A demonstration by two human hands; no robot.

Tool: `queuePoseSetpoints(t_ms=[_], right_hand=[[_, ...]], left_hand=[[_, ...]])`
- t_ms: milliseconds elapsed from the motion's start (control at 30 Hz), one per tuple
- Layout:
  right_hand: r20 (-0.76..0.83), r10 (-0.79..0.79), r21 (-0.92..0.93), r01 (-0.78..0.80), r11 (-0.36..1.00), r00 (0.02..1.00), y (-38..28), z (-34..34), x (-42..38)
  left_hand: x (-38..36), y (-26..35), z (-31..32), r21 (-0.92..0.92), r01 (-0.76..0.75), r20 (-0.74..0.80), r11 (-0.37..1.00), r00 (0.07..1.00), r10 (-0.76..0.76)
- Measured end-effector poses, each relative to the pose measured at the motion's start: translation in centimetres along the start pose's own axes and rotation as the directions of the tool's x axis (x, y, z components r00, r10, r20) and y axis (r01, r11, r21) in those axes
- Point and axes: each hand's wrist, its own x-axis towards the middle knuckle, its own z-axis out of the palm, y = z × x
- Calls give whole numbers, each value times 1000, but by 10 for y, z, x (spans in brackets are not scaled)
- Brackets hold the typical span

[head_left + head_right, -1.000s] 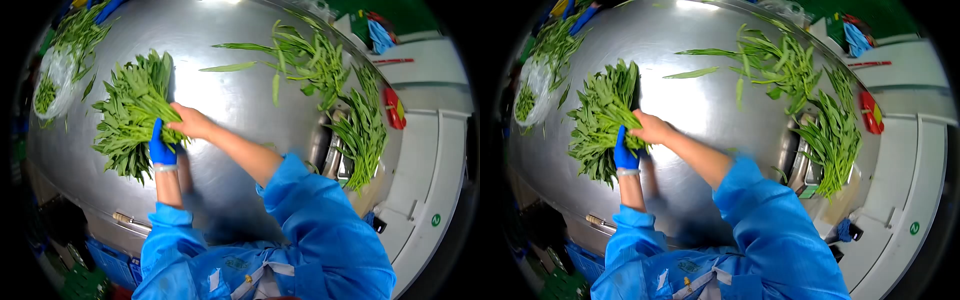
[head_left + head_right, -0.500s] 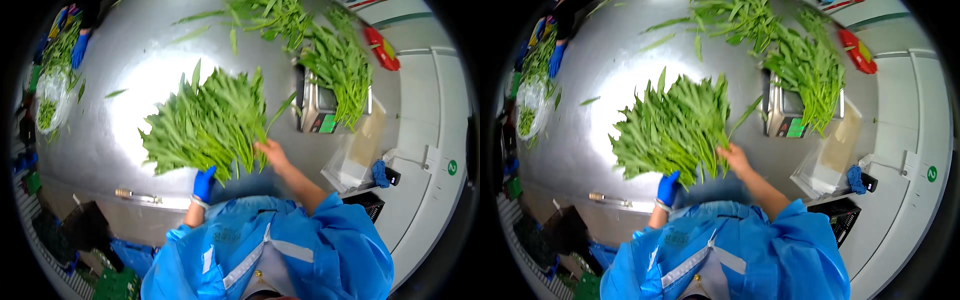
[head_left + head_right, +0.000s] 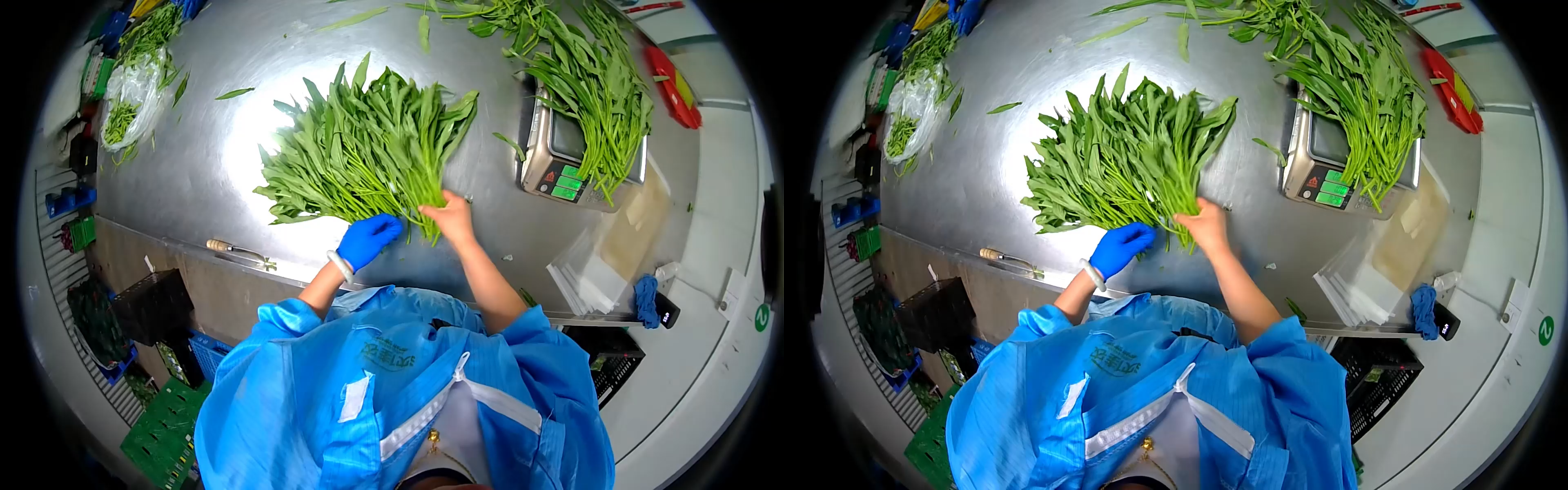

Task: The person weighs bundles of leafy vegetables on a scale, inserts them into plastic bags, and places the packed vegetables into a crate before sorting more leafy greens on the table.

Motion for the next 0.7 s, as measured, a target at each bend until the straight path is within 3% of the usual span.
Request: queuePoseSetpoints(t_ms=[33,100,167,233,300,367,467,533,567,633,700], right_hand=[[-6,48,281,-45,959,999,-6,-6,-4],[58,38,381,-58,923,998,-12,-37,-4],[230,106,551,-219,805,967,-22,-63,-8],[254,138,559,-261,787,957,-23,-73,-10],[301,148,562,-300,771,942,-8,-74,-4],[285,122,470,-249,847,951,3,-66,-2],[192,37,358,-105,928,981,-13,-64,-7],[95,-46,377,7,926,994,-57,-88,-26],[-24,-144,311,144,940,989,-85,-110,-37],[-255,-336,231,395,889,907,-126,-158,-59],[-504,-455,150,593,791,734,-157,-209,-75]], left_hand=[[2,3,4,44,-12,18,999,1000,11],[5,6,10,120,-34,34,992,999,30],[9,9,16,181,-64,28,981,998,60],[18,13,26,296,-240,-8,924,967,254],[29,23,37,366,-430,-38,825,879,475],[43,32,42,527,-499,55,688,828,559],[75,7,48,724,-514,217,461,803,555],[80,-8,45,717,-557,244,420,764,597],[80,-12,44,708,-582,262,401,743,616],[78,-17,44,719,-584,257,376,726,637],[79,-19,43,696,-599,244,396,716,654]])
